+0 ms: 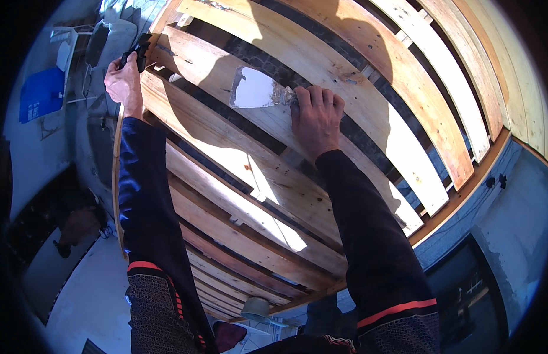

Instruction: The person applies a liquid finish to a wooden pallet using a cloth and a putty knife. They repeatedly dip the cloth into a small pan, wipe the wood slats, and scrape the surface with the putty knife. The person moves around the pallet to cover different sections.

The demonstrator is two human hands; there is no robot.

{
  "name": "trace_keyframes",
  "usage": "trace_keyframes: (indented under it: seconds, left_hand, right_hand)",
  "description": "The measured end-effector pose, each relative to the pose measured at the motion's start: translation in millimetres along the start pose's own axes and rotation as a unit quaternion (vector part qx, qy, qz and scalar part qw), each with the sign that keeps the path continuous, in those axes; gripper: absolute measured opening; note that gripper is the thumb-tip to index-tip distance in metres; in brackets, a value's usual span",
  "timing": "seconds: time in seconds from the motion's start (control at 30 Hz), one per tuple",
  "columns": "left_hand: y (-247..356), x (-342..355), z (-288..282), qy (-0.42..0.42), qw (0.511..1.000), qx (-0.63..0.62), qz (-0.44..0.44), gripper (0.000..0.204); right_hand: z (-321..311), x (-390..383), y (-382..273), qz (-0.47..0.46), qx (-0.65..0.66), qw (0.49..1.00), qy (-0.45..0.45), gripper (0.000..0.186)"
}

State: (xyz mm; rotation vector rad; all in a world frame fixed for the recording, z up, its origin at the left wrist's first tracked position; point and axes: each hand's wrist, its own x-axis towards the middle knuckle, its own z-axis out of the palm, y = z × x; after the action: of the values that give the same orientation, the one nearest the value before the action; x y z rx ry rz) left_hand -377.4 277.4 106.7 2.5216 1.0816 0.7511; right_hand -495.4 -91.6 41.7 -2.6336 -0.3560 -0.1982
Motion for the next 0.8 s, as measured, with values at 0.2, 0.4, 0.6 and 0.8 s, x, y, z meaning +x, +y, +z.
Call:
trace_keyframes:
  seconds: [0.2, 0.4, 0.6, 0.8]
  left_hand:
    - [-1.2, 2.6, -35.9, -0.134, 0.985, 0.105, 0.005, 0.044]
    - [-7.3, 3.2, 22.4, -0.243, 0.968, 0.027, 0.054, 0.04]
    - [-29.6, -25.8, 43.3, -0.179, 0.956, 0.1, 0.207, 0.034]
    - [-4.7, 5.0, 35.6, -0.272, 0.945, 0.147, 0.108, 0.047]
  right_hand:
    - [-2.2, 1.1, -2.4, 0.012, 0.004, 1.0, -0.014, 0.033]
    - [0.4, 0.1, -0.8, -0.002, -0.002, 1.0, 0.004, 0.037]
    - [1.1, 0.6, -1.2, 0.005, -0.006, 1.0, 0.002, 0.036]
    - [-0.3, 2.2, -2.1, 0.01, -0.009, 1.0, -0.004, 0.035]
